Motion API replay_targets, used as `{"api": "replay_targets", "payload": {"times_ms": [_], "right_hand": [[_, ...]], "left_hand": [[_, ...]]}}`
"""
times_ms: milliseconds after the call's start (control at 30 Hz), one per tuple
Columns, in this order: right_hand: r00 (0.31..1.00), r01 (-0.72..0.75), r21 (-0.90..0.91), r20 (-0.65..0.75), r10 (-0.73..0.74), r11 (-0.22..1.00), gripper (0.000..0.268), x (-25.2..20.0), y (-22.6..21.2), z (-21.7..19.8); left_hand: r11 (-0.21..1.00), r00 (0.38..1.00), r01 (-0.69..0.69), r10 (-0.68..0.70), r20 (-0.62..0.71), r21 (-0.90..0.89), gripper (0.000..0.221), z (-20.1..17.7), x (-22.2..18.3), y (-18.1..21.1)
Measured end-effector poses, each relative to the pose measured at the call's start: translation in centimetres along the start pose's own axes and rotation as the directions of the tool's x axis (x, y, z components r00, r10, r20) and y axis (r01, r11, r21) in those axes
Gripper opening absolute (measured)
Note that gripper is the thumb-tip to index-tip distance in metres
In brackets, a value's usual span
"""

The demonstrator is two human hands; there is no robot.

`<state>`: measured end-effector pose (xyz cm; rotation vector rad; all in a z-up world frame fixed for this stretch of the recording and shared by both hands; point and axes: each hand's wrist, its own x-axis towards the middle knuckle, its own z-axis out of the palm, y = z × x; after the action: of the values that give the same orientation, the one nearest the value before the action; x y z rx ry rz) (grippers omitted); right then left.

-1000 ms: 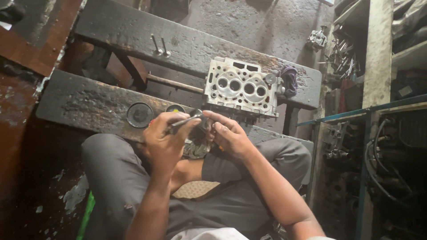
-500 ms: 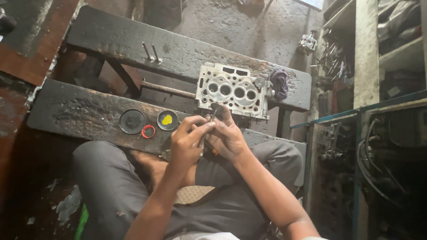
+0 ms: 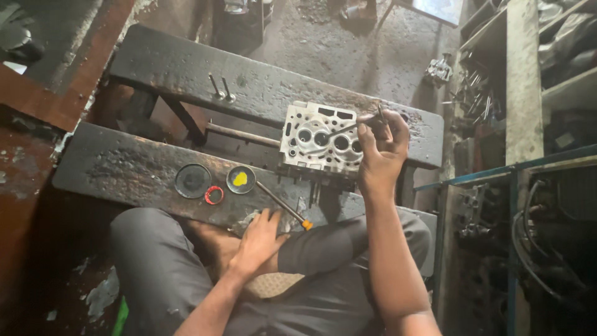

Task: The person applies a grinding compound to engine valves by hand, inserts the valves into an engine cylinder head, and uses a suction cup tool to rotate them against the valve seats.

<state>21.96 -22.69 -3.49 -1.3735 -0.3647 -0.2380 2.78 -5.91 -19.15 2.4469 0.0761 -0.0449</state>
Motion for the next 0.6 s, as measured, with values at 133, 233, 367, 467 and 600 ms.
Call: {"api": "replay_targets", "payload": {"times_ms": [133, 233, 367, 467, 600], "right_hand": [[0.997, 0.069, -0.085, 0.043, -0.065, 0.994, 0.042, -0.5, 1.8, -1.9], [0.998, 0.069, -0.108, 0.023, -0.067, 0.992, 0.043, 0.1, 2.7, -2.5], [0.998, 0.057, -0.15, 0.012, -0.056, 0.987, 0.046, 0.1, 3.5, -2.2], [0.998, 0.059, -0.143, 0.028, -0.055, 0.988, 0.05, -0.1, 3.6, -1.6], [1.0, 0.03, -0.069, 0.003, -0.03, 0.997, 0.059, -0.1, 3.5, -0.9]], "left_hand": [[1.0, 0.997, 0.02, -0.021, 0.074, 0.019, 0.046, 1.8, 0.6, -1.2], [0.997, 0.996, 0.056, -0.052, 0.07, -0.062, 0.037, 1.4, 1.3, -1.8], [0.993, 0.995, 0.07, -0.063, 0.073, -0.098, 0.034, 0.9, 1.2, -1.8], [0.998, 0.999, 0.035, -0.033, 0.031, -0.06, 0.03, 0.7, 1.4, -1.3], [0.977, 0.952, -0.195, 0.167, -0.255, -0.087, 0.032, -0.1, 2.0, -0.6]]}}
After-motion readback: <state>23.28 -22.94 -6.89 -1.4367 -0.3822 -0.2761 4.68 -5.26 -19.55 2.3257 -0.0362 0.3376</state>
